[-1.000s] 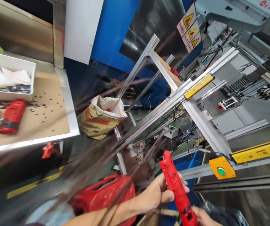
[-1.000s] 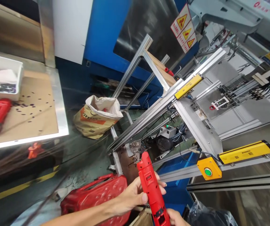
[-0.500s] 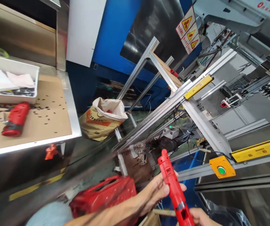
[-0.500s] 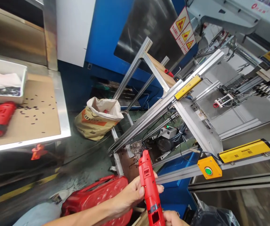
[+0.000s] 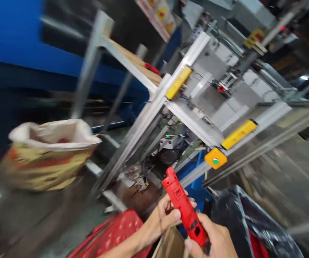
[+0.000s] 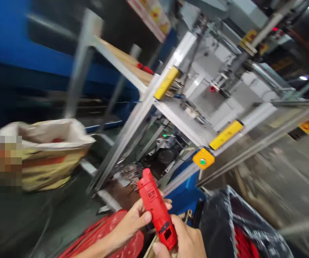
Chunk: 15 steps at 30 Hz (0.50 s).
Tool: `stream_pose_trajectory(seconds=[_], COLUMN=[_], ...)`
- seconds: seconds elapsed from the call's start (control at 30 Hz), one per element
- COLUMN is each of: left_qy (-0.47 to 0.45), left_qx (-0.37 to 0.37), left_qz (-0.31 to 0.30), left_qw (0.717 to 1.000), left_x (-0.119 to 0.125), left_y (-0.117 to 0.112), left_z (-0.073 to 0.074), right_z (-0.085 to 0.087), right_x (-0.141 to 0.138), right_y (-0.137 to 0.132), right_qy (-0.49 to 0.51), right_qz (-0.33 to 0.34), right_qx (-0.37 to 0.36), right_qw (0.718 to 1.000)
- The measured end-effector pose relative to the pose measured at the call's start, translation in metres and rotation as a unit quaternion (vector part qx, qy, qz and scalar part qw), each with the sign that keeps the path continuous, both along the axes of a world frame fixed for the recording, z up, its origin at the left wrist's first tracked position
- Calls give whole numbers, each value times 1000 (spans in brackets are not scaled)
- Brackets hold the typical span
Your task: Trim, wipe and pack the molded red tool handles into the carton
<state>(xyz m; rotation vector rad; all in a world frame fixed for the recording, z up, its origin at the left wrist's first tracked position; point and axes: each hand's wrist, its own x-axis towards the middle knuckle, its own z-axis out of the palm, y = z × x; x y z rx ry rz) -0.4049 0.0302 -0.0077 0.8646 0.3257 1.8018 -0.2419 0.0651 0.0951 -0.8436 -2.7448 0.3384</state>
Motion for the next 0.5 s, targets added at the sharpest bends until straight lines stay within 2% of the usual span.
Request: stream_pose_trajectory(seconds=[0.1,0.17,0.23,0.27,0.33,0.4,0.5], left_qy=[134,203,259,288,346,389,424], left_qx=[-10,-11,-5,5,29,60,112], left_qz=[-18,-42,-89,-120,-172,-197,-209], left_qw=[991,978,962,950,922,898,874], left_x=[8,19,34,43,60,76,100], left_y=[12,23,35,41,48,51,45], left_z=[16,20,15,10,-2,-12,-20], right_z=[30,52,66,69,65,50,17], right_x=[22,48,82,102,144,187,248], right_y=[-18,-40,-70,-88,-126,-167,-225], right_qy=[20,69,145,199,326,454,592], right_qz=[-65,-169,-302,-367,-474,-537,-592], right_qx=[41,55,60,64,78,111,169], right_qw=[997,982,940,906,814,702,520])
